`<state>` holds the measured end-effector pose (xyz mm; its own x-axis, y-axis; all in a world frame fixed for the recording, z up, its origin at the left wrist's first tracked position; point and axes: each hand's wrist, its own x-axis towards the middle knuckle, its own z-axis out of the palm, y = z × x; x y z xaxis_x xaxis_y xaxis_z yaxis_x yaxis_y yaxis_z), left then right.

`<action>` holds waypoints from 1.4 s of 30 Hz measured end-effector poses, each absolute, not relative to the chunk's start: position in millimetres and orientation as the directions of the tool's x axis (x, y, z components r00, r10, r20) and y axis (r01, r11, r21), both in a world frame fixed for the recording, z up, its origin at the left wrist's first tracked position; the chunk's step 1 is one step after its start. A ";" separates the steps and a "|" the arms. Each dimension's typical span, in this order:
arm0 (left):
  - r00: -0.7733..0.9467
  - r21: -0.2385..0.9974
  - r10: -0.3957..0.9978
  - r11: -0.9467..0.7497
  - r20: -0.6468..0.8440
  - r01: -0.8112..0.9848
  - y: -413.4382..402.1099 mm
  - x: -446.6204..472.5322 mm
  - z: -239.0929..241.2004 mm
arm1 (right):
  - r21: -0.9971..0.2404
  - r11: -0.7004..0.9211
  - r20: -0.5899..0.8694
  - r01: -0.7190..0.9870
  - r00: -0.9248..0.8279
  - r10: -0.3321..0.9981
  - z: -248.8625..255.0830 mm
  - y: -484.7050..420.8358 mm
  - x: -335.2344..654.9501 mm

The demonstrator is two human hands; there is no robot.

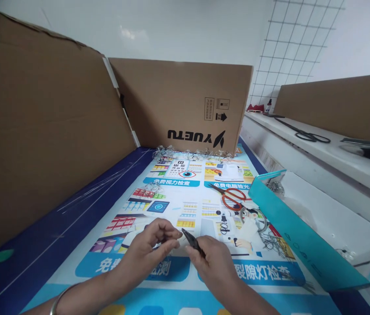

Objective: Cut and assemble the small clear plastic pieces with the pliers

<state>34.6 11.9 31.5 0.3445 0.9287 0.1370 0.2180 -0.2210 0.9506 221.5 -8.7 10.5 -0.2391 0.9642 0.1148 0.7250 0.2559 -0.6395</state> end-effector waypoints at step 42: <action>0.515 0.983 0.852 0.000 -0.096 0.182 28.0 11.0 53.8 | -0.604 0.287 0.054 0.744 -0.321 0.946 18.8 -12.2 217.8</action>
